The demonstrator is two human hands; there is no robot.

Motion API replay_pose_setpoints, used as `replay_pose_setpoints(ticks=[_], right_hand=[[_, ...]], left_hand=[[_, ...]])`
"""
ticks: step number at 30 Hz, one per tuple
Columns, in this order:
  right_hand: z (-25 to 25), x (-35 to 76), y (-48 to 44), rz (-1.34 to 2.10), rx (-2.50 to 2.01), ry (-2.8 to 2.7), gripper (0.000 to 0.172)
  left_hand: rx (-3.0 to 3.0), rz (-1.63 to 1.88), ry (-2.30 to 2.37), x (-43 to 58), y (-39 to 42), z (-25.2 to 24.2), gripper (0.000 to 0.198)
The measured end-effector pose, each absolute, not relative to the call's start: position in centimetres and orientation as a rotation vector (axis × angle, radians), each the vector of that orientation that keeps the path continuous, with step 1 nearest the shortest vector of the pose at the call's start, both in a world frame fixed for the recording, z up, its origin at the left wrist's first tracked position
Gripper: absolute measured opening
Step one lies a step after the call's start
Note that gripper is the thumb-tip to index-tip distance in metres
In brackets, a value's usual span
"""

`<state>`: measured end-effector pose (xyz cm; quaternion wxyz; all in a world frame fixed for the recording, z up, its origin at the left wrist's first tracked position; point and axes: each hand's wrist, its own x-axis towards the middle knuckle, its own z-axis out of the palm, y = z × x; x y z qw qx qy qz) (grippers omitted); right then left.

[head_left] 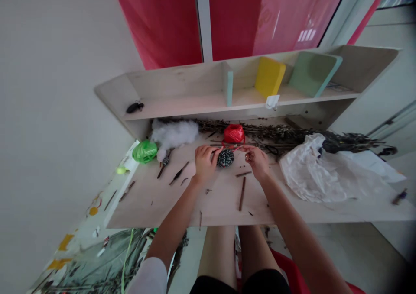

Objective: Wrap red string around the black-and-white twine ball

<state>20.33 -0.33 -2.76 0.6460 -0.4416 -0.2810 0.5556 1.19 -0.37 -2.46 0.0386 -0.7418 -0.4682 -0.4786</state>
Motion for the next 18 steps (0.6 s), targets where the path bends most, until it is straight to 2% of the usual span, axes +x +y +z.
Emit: replay_pose_setpoints(ticks=[6,13,18], right_hand=[[-3.01,20.19,-0.2,1.084,-1.057,-0.678,0.015],[-3.54,20.82,-0.68,0.465,-1.237,-1.027,0.021],[-3.52,20.89,-0.76,0.415,-1.208,-0.91,0.022]], left_hand=[[-2.274,-1.442,-1.417,1.23,-0.47,-2.46,0.017],[-2.359,-1.367,-1.29,1.54,-0.89,-2.34,0.016],[-2.372,-1.305,-1.228,1.84,-0.94,-2.31,0.014]])
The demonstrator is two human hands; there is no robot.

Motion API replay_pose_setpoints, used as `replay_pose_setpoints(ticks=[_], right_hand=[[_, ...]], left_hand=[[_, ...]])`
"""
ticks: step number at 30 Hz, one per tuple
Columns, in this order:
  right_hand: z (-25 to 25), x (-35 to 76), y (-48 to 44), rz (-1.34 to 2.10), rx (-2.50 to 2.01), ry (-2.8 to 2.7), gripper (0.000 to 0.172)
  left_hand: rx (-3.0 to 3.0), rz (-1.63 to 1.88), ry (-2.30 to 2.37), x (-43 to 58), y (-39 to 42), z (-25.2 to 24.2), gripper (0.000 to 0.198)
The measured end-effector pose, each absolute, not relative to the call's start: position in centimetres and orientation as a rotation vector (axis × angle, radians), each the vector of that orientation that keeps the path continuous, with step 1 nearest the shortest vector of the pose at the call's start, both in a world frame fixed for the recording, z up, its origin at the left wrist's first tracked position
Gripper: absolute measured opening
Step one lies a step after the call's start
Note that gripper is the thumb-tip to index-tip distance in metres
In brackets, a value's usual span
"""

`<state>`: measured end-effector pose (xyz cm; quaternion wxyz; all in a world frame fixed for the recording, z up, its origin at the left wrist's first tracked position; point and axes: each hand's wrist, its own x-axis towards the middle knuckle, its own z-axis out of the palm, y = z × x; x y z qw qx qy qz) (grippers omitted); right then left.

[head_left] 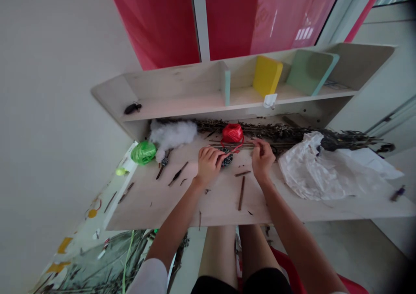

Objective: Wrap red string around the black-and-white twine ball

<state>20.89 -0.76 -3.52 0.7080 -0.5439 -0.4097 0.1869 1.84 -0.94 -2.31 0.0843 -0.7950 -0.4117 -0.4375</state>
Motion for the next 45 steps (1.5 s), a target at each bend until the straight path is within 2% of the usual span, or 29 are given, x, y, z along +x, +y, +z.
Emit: replay_pose_setpoints(ticks=[6,11,18,26,34,40,45], right_hand=[[-3.2,20.3,-0.3,0.715,-1.112,-0.772,0.021],[-3.3,20.7,0.3,0.834,-1.079,-0.605,0.024],[-3.5,20.9,0.5,0.84,-1.063,-0.548,0.03],[-3.3,21.0,0.7,0.889,-1.072,-0.393,0.016],[-3.5,21.3,0.8,0.858,-1.138,-0.305,0.012],[-2.5,21.4,1.6,0.862,-1.119,-0.351,0.015],[-0.5,22.0,2.9,1.071,-1.086,-0.672,0.022]], left_hand=[[-2.369,-1.275,-1.159,2.2,-1.0,-2.2,0.014],[-2.418,-1.22,-1.158,2.6,-1.2,-2.4,0.016],[-2.381,-1.198,-1.15,2.5,-1.1,-2.6,0.016],[-2.375,-1.118,-1.072,2.7,-1.3,-2.1,0.016],[-2.361,-1.11,-1.001,3.1,-1.6,-2.2,0.015],[-2.28,-1.156,-0.956,3.1,-1.7,-1.7,0.014],[-2.122,-1.302,-1.143,1.9,-1.3,-1.6,0.012]])
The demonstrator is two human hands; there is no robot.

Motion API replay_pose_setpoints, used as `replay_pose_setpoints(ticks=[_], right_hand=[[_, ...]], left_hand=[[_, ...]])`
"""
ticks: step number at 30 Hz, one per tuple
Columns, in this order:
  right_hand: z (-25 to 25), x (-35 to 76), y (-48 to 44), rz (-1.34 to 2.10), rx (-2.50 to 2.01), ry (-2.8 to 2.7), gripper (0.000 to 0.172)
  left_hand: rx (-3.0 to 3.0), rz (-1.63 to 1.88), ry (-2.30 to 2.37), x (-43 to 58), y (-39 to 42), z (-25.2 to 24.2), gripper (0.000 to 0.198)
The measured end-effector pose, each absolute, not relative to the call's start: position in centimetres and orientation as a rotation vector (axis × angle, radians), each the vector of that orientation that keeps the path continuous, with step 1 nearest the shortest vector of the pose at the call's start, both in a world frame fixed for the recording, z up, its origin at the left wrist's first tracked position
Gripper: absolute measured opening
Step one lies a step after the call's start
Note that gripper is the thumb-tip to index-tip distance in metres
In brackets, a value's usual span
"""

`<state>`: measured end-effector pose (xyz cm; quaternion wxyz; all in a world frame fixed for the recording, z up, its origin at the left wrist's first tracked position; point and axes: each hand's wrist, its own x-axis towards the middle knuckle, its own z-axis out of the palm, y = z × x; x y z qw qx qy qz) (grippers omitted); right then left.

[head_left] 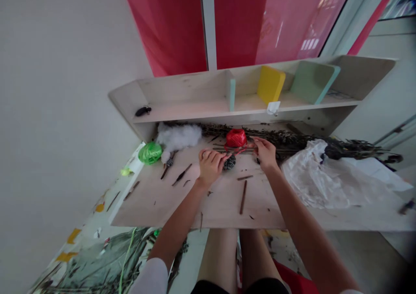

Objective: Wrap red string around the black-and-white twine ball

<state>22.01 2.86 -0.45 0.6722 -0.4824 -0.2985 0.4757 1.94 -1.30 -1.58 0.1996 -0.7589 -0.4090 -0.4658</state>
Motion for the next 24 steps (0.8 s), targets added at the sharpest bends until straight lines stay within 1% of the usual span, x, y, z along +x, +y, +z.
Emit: replay_pose_setpoints(ticks=[4,7,12,14,16,20,24], right_hand=[[-0.7,22.0,2.6,1.176,-0.953,-0.825,0.027],[-1.2,21.8,1.8,1.227,-0.933,-0.759,0.023],[-0.9,22.8,1.4,1.357,-0.893,-0.568,0.027],[-0.7,23.1,1.4,1.343,-0.914,-0.564,0.025],[-0.7,22.9,1.3,1.318,-0.931,-0.653,0.022],[-1.1,21.5,0.3,1.388,-0.892,-0.948,0.029],[-1.4,20.6,-0.3,1.416,-0.901,-1.098,0.027]], left_hand=[[-1.998,-1.474,-1.301,1.2,-1.0,-1.8,0.011],[-1.995,-1.488,-1.312,1.1,-1.0,-1.9,0.012],[-1.978,-1.507,-1.318,1.2,-1.0,-2.1,0.014],[-1.988,-1.517,-1.292,1.2,-1.1,-2.3,0.013],[-2.021,-1.507,-1.254,1.3,-1.1,-2.5,0.01],[-2.067,-1.464,-1.207,1.7,-1.3,-2.6,0.007],[-2.078,-1.461,-1.17,1.8,-1.3,-2.7,0.006]])
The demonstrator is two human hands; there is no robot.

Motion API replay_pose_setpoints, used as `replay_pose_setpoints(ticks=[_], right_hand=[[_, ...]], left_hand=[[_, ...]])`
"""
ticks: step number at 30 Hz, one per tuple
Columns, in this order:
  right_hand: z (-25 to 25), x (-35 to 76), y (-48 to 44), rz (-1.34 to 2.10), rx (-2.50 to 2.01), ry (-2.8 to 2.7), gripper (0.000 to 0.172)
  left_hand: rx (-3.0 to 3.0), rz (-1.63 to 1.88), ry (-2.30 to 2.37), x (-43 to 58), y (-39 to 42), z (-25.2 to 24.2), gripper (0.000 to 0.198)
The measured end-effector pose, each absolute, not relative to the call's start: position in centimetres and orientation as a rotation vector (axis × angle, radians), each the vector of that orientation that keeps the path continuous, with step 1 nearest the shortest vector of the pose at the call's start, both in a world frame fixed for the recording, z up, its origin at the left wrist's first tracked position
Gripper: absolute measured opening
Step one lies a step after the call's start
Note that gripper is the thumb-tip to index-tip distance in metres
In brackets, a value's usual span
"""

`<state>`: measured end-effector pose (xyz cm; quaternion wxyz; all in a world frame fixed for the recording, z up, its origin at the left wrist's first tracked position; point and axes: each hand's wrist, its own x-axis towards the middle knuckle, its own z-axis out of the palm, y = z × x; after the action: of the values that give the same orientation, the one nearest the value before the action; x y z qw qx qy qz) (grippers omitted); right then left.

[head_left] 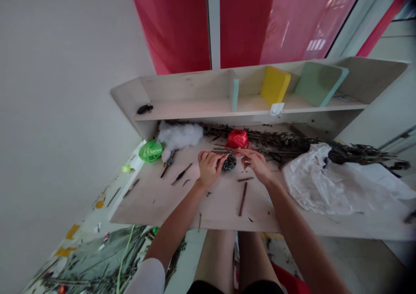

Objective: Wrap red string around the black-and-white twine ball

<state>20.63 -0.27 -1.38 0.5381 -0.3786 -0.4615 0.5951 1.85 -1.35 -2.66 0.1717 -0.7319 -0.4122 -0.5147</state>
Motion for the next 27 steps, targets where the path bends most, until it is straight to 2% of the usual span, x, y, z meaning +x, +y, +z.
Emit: replay_pose_setpoints(ticks=[19,27], right_hand=[[-1.8,20.54,0.15,1.301,-0.999,-1.077,0.018],[-1.85,20.28,-0.14,1.37,-0.921,-1.133,0.023]], left_hand=[[-2.061,-1.412,-1.212,1.67,-1.06,-3.13,0.009],[-2.134,-1.387,-1.206,1.84,-1.22,-3.02,0.01]])
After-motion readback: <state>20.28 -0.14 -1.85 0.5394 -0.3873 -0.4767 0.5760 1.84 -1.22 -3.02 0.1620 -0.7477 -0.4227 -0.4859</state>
